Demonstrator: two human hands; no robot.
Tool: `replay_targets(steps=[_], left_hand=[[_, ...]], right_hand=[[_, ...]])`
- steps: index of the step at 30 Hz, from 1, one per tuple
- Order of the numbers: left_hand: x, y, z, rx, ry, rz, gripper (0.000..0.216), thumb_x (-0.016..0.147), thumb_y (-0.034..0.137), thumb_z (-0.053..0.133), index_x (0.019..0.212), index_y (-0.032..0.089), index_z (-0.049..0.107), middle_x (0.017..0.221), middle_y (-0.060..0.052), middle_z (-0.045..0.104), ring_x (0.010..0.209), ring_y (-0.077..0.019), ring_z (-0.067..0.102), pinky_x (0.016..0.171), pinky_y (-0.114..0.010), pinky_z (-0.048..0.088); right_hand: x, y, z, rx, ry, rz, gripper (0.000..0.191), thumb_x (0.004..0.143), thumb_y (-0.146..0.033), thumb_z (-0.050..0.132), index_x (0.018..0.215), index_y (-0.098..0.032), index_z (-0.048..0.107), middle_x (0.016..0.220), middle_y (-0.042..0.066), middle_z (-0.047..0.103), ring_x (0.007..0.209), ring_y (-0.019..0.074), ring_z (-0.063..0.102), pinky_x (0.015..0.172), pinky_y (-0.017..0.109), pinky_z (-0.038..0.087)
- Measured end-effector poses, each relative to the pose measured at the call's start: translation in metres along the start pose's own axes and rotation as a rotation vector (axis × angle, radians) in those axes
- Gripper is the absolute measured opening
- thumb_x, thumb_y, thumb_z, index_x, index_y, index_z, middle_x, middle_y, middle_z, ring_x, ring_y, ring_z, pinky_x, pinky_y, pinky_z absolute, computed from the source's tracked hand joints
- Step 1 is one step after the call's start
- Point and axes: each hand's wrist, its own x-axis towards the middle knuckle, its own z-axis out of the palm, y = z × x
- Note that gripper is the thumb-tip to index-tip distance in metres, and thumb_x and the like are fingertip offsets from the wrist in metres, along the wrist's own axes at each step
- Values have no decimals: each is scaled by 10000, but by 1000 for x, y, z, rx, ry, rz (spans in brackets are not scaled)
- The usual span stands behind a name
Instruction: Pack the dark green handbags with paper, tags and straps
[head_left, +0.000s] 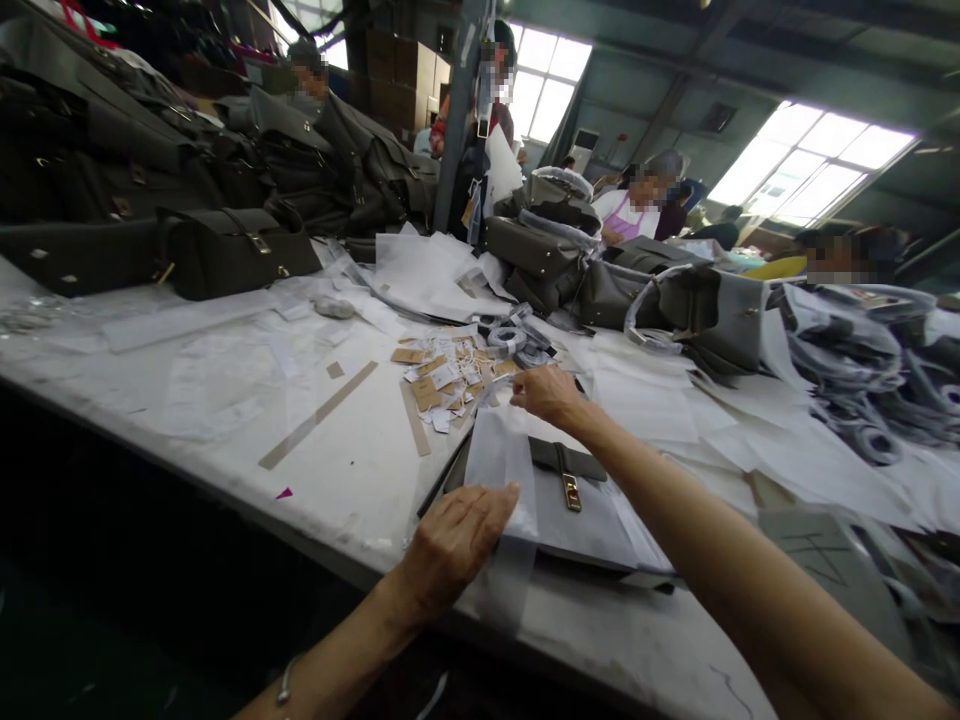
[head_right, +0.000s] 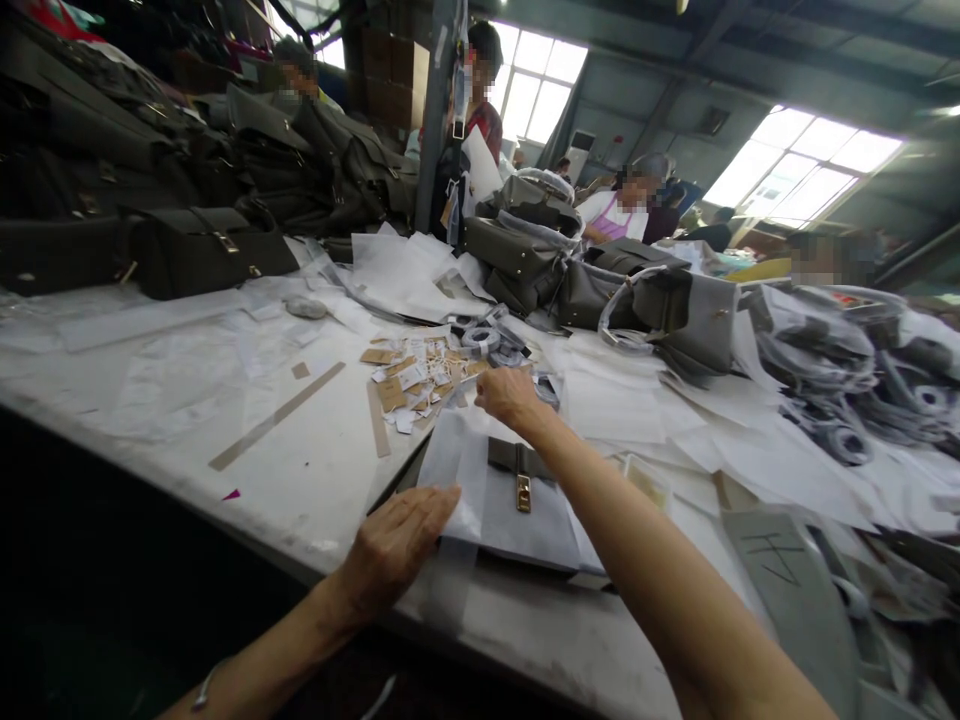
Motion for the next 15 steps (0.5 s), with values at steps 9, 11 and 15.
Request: replay_targets(steps=[9, 11, 15], left_hand=[[2, 0, -3, 16, -14, 12, 343, 988, 119, 387, 1235, 140, 625, 1083, -95, 714, 1034, -203, 661, 916, -339, 555], [1, -1, -2, 9, 0, 3, 330, 984, 117, 403, 1224, 142, 628, 1078, -93, 714, 1030, -203, 661, 912, -338, 558], [-2, -3, 0, -22, 62, -61, 348, 953, 68, 424, 1232, 146, 617, 1066, -90, 713, 1035, -201, 655, 922, -341, 556]], right_hand=[[11, 12, 29, 46, 248, -39, 533, 824, -239, 695, 1330, -176, 542, 1301, 150, 587, 1204, 310, 494, 1027, 441, 316], [6, 14, 14, 170, 331, -35, 563, 811, -223, 704, 1343, -164, 531, 1337, 154, 561, 1220, 308, 485, 1049, 452, 314], [-50, 18, -37, 921, 400, -90, 350, 895, -370, 600, 1157, -141, 635, 1087, 113, 679, 984, 218, 617, 910, 387, 463]])
